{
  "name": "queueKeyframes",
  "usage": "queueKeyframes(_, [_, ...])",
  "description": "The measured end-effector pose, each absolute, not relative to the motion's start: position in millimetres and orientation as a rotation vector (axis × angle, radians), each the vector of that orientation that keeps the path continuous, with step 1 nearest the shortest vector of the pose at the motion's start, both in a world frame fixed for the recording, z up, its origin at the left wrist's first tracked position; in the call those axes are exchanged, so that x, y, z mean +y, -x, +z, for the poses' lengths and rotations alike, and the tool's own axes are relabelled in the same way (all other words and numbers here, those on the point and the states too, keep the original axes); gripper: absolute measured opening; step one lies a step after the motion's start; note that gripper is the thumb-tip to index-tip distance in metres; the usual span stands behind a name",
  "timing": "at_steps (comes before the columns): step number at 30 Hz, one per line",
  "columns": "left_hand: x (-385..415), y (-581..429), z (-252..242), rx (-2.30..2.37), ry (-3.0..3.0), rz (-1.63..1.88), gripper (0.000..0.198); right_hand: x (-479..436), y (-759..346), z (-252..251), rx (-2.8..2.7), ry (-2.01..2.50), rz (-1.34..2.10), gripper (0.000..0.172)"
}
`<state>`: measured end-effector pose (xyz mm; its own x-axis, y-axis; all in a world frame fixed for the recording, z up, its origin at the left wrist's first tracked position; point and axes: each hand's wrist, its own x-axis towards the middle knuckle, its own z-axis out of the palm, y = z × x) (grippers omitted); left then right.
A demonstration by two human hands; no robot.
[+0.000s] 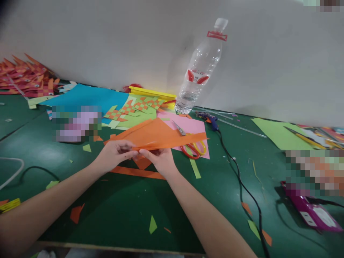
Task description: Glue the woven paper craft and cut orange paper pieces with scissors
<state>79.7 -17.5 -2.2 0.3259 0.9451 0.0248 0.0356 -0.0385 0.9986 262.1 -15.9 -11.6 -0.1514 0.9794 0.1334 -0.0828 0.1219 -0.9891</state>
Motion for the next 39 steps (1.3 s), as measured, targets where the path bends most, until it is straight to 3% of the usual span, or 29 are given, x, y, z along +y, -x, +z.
queueKeyframes(8, [-18,-80,-3,0.976,-1.414,0.932,0.013,-18,-262,-13,-1.333,0.988,1.243,0.016])
queueKeyframes(22, [-19,-79,0,0.970,-1.455,0.830,0.014,-21,-262,-14,-1.406,1.036,1.253,0.019])
queueKeyframes(28, [-16,-80,4,1.021,-1.462,0.813,0.016,-10,-268,-15,-1.263,1.079,1.192,0.030])
queueKeyframes(39, [-17,-81,5,0.998,-1.398,0.770,0.017,-10,-265,-16,-1.025,1.031,1.231,0.034])
